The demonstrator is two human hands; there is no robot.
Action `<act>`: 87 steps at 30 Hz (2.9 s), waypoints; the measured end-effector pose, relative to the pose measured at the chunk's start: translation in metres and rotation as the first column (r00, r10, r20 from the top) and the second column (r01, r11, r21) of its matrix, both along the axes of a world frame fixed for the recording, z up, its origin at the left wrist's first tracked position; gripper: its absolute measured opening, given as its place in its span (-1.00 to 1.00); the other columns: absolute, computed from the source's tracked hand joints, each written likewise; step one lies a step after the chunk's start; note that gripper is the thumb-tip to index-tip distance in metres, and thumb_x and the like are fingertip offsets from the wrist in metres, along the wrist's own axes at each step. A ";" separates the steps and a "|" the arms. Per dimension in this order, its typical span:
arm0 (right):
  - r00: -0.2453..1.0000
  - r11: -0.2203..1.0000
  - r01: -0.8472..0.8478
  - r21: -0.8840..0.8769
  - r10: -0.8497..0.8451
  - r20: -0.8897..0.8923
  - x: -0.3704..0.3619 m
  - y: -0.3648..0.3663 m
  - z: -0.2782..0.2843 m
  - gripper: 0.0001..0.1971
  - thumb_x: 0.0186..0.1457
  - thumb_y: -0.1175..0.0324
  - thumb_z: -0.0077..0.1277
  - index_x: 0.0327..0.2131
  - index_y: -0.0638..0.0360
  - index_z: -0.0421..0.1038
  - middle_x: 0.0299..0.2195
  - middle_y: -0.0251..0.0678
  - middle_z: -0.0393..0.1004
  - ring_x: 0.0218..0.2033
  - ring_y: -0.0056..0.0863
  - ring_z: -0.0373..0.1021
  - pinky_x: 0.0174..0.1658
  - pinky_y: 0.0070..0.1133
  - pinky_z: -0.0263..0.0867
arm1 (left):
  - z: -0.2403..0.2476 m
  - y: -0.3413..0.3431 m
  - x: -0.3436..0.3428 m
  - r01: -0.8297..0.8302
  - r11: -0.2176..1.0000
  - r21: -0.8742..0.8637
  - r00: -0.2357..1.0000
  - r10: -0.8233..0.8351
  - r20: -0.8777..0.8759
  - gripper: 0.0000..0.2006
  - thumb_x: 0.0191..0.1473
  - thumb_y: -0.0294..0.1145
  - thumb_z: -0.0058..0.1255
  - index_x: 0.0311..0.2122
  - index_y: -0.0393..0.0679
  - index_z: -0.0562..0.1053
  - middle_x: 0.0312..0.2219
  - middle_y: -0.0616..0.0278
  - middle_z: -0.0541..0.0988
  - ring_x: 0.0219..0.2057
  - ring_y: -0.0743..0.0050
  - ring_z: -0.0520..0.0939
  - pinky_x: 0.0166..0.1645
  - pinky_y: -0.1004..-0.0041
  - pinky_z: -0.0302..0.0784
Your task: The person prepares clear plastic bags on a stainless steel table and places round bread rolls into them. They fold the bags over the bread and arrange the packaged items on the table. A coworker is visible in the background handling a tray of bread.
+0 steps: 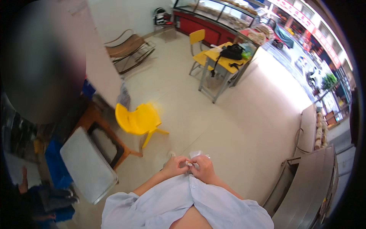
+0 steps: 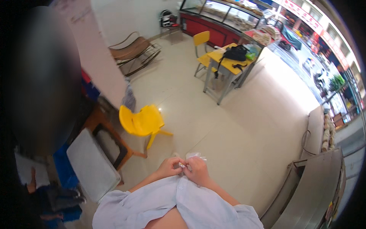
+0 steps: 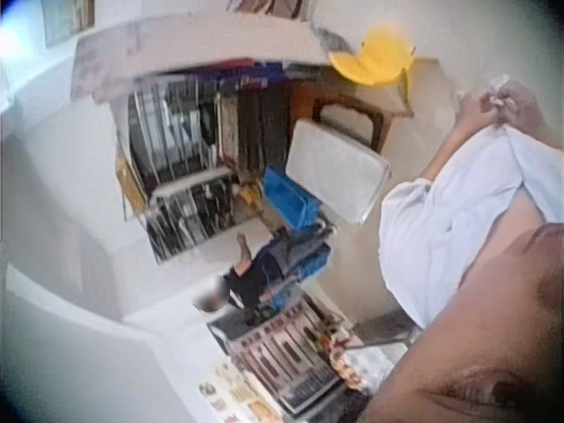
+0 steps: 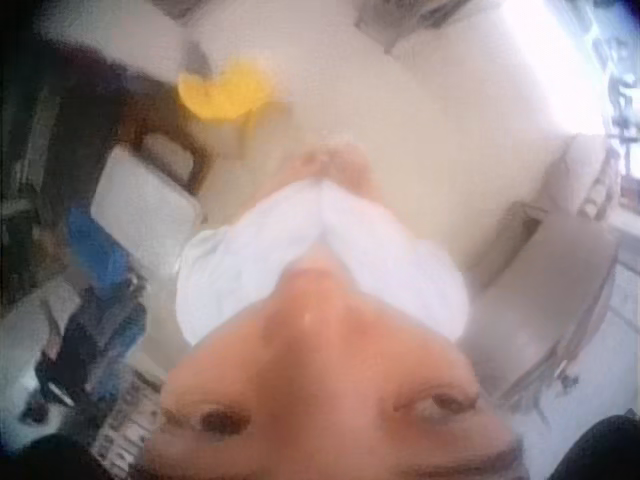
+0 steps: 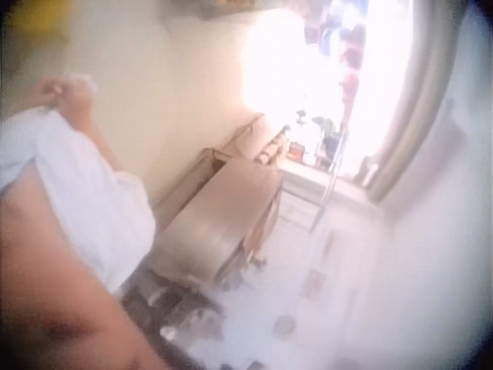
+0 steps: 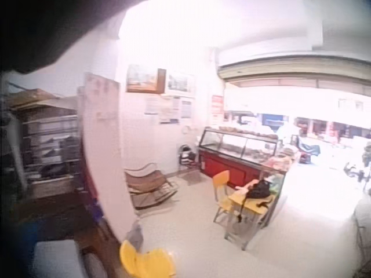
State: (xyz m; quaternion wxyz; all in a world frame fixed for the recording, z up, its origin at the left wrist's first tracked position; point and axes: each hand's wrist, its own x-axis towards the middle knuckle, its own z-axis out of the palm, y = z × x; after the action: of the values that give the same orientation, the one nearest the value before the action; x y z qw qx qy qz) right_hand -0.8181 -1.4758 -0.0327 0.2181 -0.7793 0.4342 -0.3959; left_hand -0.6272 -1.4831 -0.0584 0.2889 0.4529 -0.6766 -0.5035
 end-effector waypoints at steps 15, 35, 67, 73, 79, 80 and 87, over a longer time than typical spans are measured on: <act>0.972 0.954 0.123 0.275 -0.172 0.162 0.006 -0.383 -0.002 -0.83 -0.15 0.42 0.18 -0.42 0.23 0.45 -0.45 -0.24 0.44 -0.40 -0.33 0.40 -0.29 -0.48 0.33 | 0.007 -0.415 0.015 0.268 0.948 -0.172 0.960 -0.248 0.132 -0.83 -0.07 -0.32 0.18 -0.37 -0.14 0.52 -0.52 0.05 0.54 -0.40 -0.01 0.57 -0.32 0.17 0.44; 0.654 0.467 -0.739 0.485 0.668 0.354 0.327 -0.993 0.028 -0.84 0.18 0.34 0.06 -0.25 0.23 0.46 -0.37 -0.41 0.51 -0.31 -0.67 0.39 -0.21 -0.62 0.34 | -0.022 -0.780 0.276 -0.712 0.686 -0.150 0.686 0.725 0.061 -0.20 -0.19 -0.09 0.31 0.16 -0.22 0.27 0.10 -0.03 0.35 0.10 0.07 0.41 0.11 0.24 0.38; 0.048 0.242 -0.892 -0.382 0.891 0.451 1.423 -1.284 0.105 -0.85 0.28 0.38 -0.22 -0.21 0.26 0.29 -0.05 0.03 0.41 -0.04 -0.01 0.35 0.04 -0.29 0.23 | -0.069 -1.103 0.763 -0.710 -0.681 0.179 -0.695 0.719 -0.020 -0.51 -0.04 -0.25 0.26 0.03 -0.13 0.46 -0.09 0.10 0.53 -0.14 0.25 0.60 -0.09 0.37 0.51; 0.106 0.346 -0.794 -0.499 0.888 0.447 1.560 -1.275 0.140 -0.87 0.21 0.43 -0.21 -0.26 0.30 0.27 -0.12 0.13 0.33 -0.03 0.09 0.27 0.06 -0.20 0.16 | -0.041 -1.155 0.821 -0.780 -0.607 -0.153 -0.624 0.730 0.279 -0.51 -0.07 -0.25 0.27 0.02 -0.07 0.46 -0.06 0.12 0.51 -0.13 0.24 0.60 -0.09 0.35 0.51; 0.180 0.255 -0.943 -0.215 0.932 0.315 1.591 -1.337 0.127 -0.81 0.21 0.35 -0.19 -0.21 0.29 0.29 -0.07 0.21 0.27 0.04 0.13 0.19 0.10 -0.13 0.09 | -0.071 -1.180 0.838 -0.703 -0.706 -0.083 -0.704 0.675 0.220 -0.50 -0.09 -0.20 0.28 -0.01 -0.08 0.46 -0.06 0.13 0.51 -0.13 0.22 0.60 -0.10 0.33 0.52; 0.226 0.286 -0.934 -0.215 0.937 0.265 1.593 -1.358 0.124 -0.80 0.21 0.34 -0.19 -0.19 0.26 0.31 -0.07 0.21 0.28 0.04 0.14 0.19 0.11 -0.14 0.09 | -0.069 -1.182 0.842 -0.708 -0.701 -0.080 -0.695 0.673 0.252 -0.51 -0.09 -0.21 0.28 -0.01 -0.08 0.46 -0.06 0.13 0.51 -0.14 0.22 0.60 -0.10 0.32 0.52; 0.459 0.306 -0.737 -0.602 0.881 -0.115 1.627 -1.456 0.137 -0.72 0.24 0.23 -0.18 -0.13 0.19 0.39 -0.10 -0.05 0.43 -0.01 -0.05 0.32 0.10 -0.34 0.17 | -0.076 -1.177 0.866 -0.758 -0.638 -0.133 -0.642 0.696 0.321 -0.51 -0.08 -0.22 0.29 -0.01 -0.08 0.46 -0.08 0.15 0.52 -0.17 0.22 0.61 -0.12 0.31 0.53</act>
State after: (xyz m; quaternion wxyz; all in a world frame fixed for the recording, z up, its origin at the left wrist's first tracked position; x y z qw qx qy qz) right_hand 0.8090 -2.9321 0.1040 0.1917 -0.8612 -0.1927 -0.4296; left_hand 0.2390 -2.6605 -0.1348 0.4267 0.8903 0.1558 0.0316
